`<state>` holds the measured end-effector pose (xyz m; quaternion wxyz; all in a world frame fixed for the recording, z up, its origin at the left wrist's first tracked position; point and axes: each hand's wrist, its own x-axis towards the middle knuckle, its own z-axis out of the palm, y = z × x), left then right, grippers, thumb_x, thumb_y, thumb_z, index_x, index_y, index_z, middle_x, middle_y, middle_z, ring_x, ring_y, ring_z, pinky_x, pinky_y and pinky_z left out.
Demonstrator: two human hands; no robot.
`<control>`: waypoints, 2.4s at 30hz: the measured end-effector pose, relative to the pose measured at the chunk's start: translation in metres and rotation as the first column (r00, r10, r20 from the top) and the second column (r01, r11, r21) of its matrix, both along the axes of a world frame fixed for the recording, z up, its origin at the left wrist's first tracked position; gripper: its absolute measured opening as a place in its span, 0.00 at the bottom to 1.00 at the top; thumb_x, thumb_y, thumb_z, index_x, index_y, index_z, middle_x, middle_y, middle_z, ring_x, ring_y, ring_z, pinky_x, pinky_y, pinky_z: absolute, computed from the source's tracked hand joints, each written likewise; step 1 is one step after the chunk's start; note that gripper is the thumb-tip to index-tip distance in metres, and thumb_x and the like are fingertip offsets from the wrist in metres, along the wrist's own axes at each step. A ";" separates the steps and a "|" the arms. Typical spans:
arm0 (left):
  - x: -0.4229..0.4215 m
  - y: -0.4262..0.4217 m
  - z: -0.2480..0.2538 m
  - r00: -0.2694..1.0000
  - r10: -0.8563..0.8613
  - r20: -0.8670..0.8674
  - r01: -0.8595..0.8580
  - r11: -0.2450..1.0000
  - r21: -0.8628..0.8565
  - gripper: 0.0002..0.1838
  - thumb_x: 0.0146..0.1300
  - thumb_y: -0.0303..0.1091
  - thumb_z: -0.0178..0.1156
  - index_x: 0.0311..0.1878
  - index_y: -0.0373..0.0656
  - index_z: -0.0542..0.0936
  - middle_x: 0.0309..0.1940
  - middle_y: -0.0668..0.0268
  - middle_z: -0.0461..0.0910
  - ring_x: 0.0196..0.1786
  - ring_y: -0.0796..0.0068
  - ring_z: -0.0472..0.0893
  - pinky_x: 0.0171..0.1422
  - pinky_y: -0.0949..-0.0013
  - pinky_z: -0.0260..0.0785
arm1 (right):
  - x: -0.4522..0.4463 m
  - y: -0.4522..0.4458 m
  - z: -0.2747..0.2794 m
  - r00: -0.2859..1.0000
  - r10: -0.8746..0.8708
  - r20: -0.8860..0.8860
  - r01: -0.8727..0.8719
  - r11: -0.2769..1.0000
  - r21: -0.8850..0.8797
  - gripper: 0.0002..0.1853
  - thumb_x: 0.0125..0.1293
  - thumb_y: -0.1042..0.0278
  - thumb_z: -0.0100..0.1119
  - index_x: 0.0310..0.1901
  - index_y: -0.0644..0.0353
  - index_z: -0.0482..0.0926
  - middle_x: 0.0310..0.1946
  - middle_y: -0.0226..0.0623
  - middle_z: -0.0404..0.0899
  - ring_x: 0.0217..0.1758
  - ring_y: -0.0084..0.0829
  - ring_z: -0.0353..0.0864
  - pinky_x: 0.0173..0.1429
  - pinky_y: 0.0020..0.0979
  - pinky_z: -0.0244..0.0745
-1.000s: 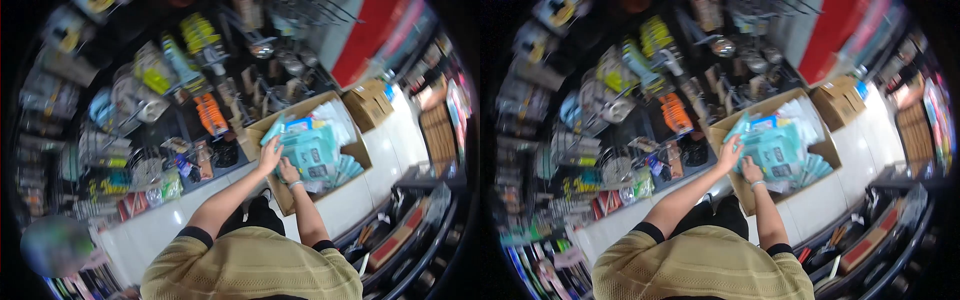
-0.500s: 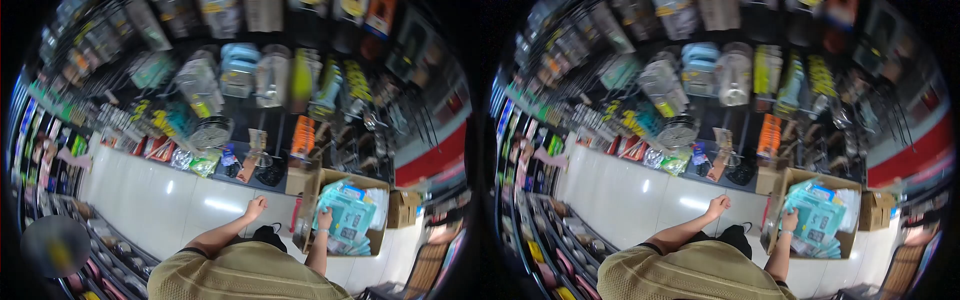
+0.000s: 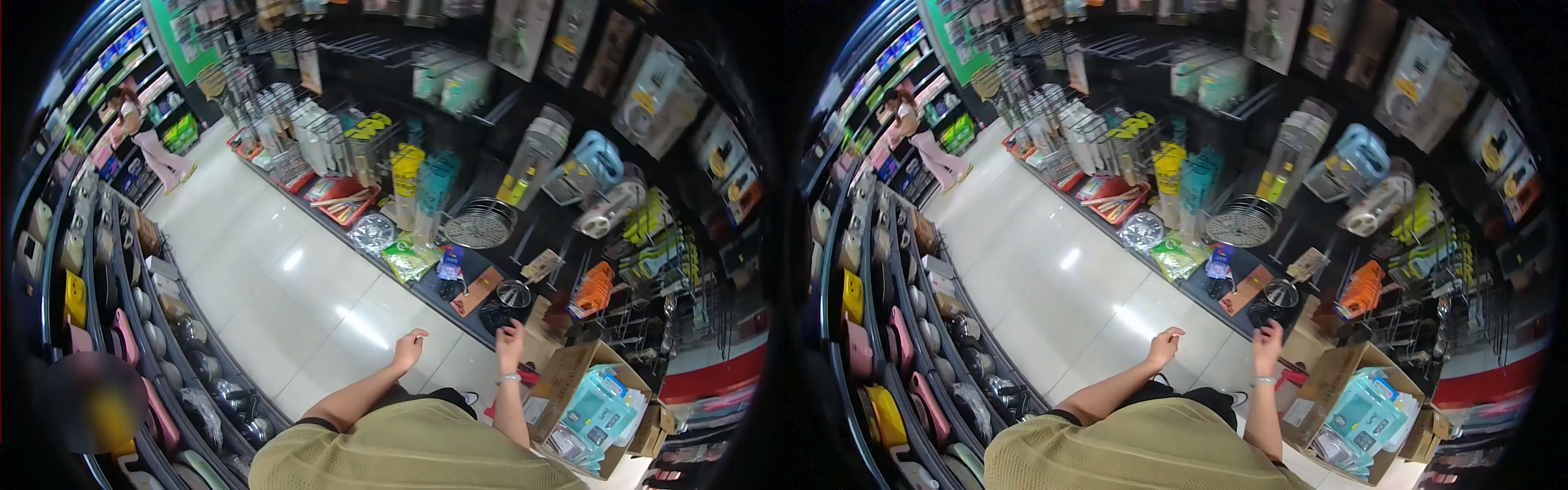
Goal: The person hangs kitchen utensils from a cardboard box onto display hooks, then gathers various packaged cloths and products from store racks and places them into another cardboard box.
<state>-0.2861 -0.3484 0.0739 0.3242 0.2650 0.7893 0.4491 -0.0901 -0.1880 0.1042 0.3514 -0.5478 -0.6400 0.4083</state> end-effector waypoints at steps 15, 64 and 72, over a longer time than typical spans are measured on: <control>-0.179 -0.150 -0.008 0.497 0.547 0.673 -0.802 0.585 0.117 0.10 0.60 0.32 0.50 0.34 0.36 0.77 0.22 0.64 0.75 0.20 0.75 0.76 0.26 0.75 0.69 | -0.281 -0.098 0.024 0.322 0.937 0.132 -0.942 0.332 -0.056 0.12 0.59 0.69 0.58 0.43 0.62 0.78 0.35 0.42 0.81 0.37 0.34 0.82 0.43 0.31 0.76; -1.022 -0.324 -0.102 0.383 0.868 0.317 -0.869 0.455 -0.195 0.08 0.58 0.30 0.49 0.28 0.36 0.73 0.17 0.60 0.73 0.15 0.67 0.76 0.17 0.69 0.71 | -1.127 -0.143 0.043 0.647 0.762 0.040 -0.755 0.647 -0.109 0.12 0.65 0.62 0.52 0.43 0.62 0.71 0.18 0.38 0.75 0.20 0.29 0.76 0.30 0.31 0.70; -1.068 -0.273 -0.096 0.262 0.731 0.630 -0.819 0.514 -0.255 0.08 0.60 0.32 0.54 0.37 0.36 0.72 0.22 0.61 0.76 0.20 0.67 0.78 0.20 0.71 0.70 | -1.255 -0.044 -0.031 0.834 0.384 -0.396 -0.472 0.868 -0.154 0.35 0.56 0.68 0.65 0.61 0.60 0.55 0.45 0.38 0.71 0.40 0.26 0.75 0.43 0.29 0.72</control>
